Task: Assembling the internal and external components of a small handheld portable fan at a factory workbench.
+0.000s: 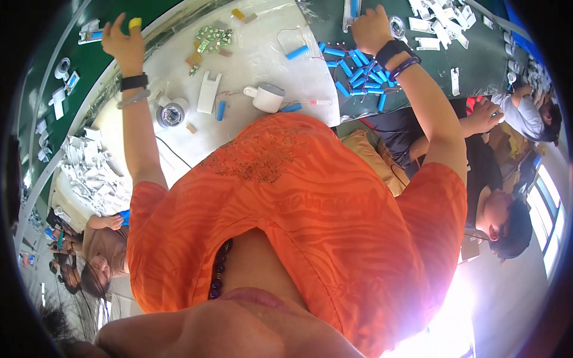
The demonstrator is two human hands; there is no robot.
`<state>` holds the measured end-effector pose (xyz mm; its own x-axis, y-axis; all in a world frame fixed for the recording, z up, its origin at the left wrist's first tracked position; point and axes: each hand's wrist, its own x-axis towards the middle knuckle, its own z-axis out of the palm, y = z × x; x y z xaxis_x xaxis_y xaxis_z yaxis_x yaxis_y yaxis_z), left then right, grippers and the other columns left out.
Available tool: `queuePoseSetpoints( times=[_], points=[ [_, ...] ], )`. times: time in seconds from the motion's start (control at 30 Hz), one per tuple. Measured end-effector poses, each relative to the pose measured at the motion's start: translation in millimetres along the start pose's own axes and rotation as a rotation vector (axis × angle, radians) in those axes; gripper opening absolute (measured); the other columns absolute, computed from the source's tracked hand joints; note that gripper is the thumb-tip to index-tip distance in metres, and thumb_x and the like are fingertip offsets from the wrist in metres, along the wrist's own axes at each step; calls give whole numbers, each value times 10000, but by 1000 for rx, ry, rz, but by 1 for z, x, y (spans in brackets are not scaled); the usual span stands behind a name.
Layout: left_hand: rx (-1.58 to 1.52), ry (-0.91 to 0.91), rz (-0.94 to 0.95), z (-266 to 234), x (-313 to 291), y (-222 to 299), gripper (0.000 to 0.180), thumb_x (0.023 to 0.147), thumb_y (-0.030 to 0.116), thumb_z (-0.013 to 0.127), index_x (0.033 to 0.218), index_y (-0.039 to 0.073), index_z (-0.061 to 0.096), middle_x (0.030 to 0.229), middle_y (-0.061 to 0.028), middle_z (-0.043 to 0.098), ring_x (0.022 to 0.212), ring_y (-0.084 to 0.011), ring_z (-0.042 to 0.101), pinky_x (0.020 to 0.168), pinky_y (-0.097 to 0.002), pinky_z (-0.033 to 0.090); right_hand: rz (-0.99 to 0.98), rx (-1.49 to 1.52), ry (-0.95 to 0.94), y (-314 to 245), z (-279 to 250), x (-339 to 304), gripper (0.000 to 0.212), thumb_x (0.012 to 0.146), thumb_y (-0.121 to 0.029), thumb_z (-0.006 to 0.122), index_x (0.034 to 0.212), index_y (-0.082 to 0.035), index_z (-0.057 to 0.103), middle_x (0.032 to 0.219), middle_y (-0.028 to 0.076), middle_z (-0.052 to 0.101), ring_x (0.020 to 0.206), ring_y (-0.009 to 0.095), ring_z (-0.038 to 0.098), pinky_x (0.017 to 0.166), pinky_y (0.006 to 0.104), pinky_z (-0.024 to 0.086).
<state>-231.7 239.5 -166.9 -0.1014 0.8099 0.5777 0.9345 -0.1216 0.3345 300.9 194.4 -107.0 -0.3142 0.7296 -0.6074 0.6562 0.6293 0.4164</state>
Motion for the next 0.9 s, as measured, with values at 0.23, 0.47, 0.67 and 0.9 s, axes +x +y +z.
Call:
queuePoseSetpoints(
  times=[0.23, 0.47, 0.67, 0.9],
  points=[
    [-356, -134, -15, -38, -57, 119, 362, 823, 67, 592, 1169, 152, 654, 1280, -167, 527, 1197, -310, 488, 977, -427, 415, -133, 321, 365, 14, 39, -8, 115, 824, -247, 618, 858, -145, 657, 820, 61, 679, 820, 264, 644, 872, 508, 423],
    [-1138, -660, -559, -72, -81, 204, 365, 853, 168, 597, 1176, -1, 589, 1302, -172, 523, 1155, -326, 507, 964, -415, 417, -42, 1180, 394, 33, -23, -51, 176, 888, -199, 623, 990, -56, 616, 756, 83, 642, 703, 209, 616, 678, 304, 477],
    [-937, -453, 137, -111, -82, 265, 516, 902, 175, 612, 1378, 50, 458, 1415, -140, 450, 1332, -225, 405, 1078, -367, 356, -339, 1746, 274, -29, -131, -125, 178, 959, -171, 595, 1033, -11, 618, 764, -6, 607, 660, 48, 556, 597, 205, 426],
    [-1397, -725, 10, -157, -89, 276, 529, 888, 254, 688, 1338, 42, 510, 1090, -49, 626, 969, -112, 583, 842, -270, 483, -599, 1818, 204, -72, -167, -169, 177, 928, -92, 624, 1062, 10, 676, 744, 27, 632, 604, 58, 570, 548, 214, 464]
  ],
)
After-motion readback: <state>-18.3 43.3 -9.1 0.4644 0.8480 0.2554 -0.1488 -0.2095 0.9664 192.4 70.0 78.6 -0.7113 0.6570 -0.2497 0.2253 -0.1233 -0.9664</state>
